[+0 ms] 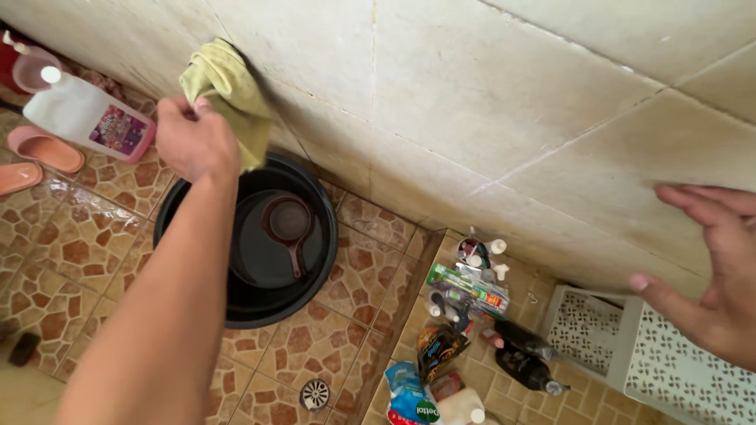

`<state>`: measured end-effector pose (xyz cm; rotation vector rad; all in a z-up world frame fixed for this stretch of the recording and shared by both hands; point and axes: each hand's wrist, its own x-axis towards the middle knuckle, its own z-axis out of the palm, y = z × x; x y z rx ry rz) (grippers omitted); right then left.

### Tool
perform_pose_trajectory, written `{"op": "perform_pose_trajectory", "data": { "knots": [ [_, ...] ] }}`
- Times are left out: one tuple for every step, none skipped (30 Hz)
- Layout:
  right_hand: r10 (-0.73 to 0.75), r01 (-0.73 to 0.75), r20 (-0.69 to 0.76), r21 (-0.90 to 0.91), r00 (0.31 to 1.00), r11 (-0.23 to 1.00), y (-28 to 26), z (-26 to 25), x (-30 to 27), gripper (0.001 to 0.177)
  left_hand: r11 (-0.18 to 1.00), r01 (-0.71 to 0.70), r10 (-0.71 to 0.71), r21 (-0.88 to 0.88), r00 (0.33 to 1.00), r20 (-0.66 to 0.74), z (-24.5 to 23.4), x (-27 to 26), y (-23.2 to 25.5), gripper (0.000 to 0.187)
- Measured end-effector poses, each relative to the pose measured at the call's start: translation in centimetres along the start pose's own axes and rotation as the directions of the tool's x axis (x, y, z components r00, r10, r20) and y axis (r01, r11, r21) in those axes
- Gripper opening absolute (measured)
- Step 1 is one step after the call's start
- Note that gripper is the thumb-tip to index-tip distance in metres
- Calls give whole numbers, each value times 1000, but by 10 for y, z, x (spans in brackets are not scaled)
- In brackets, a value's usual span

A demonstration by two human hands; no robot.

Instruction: The person organizes various toiletries from the bathroom floor into a white plastic wall-mounted rack. They place bottles, tubes, and small containers onto the shelves, using a cloth to wipe the rack surface before arranging the items.

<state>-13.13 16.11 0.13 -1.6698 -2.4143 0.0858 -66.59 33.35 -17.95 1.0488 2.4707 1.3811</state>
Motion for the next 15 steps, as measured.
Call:
{"op": "perform_pose_trajectory", "data": {
  "knots": [
    [-13, 13, 7, 25, 1000, 1000, -1, -2, 1, 90, 989, -90, 97, -117, 994, 56, -11, -6, 10, 15],
    [13, -13, 38, -4, 999, 1000, -1, -5, 0, 94, 956, -167, 196, -241, 976, 100, -23, -14, 21, 14],
    [40, -38, 67, -34, 997, 999, -1, -6, -1, 97, 917, -150, 226, -370, 959, 171, -37, -24, 32, 13],
    [67, -61, 91, -62, 994, 996, 0, -6, -1, 100, 862, -126, 268, -490, 935, 232, -55, -33, 42, 12],
    [57, -52, 90, -63, 994, 997, 1, -6, 0, 98, 795, -88, 317, -600, 904, 287, -75, -43, 53, 12],
    [50, -45, 84, -63, 995, 997, 2, -4, 0, 95, 735, 84, 254, -673, 886, 387, -94, -54, 64, 14],
    [43, -38, 78, -64, 996, 997, 2, -3, 0, 93, 651, 257, 204, -714, 847, 491, -113, -68, 74, 15],
    [122, -122, 32, 15, 992, 992, 0, -2, -4, 82, 627, 388, 128, -675, 803, 581, -130, -86, 83, 20],
    [203, -202, -7, 97, 979, 975, -7, 6, -9, 70, 591, 512, 57, -623, 744, 666, -147, -105, 91, 24],
    [286, -275, -41, 178, 957, 945, -17, 16, -13, 60, 524, 592, 83, -613, 681, 728, -157, -124, 101, 23],
    [558, -552, 173, 540, 812, 635, -34, 37, -12, 48, 454, 666, 118, -592, 614, 781, -165, -143, 110, 22],
    [451, -457, 234, 746, 861, 485, -53, 57, -13, 33, 438, 718, 67, -541, 574, 816, -171, -164, 118, 22],
    [475, -698, 617, 716, 628, -7, -78, 74, -21, 31, 418, 766, 17, -488, 530, 848, -173, -187, 126, 22],
    [416, -792, 677, 559, 607, 246, -100, 85, -35, 36, 384, 824, -5, -417, 454, 891, -173, -208, 134, 22],
    [170, -564, 552, 825, 817, 32, -119, 94, -46, 42, 348, 873, -24, -342, 373, 928, -172, -229, 143, 22]
  ]
}}
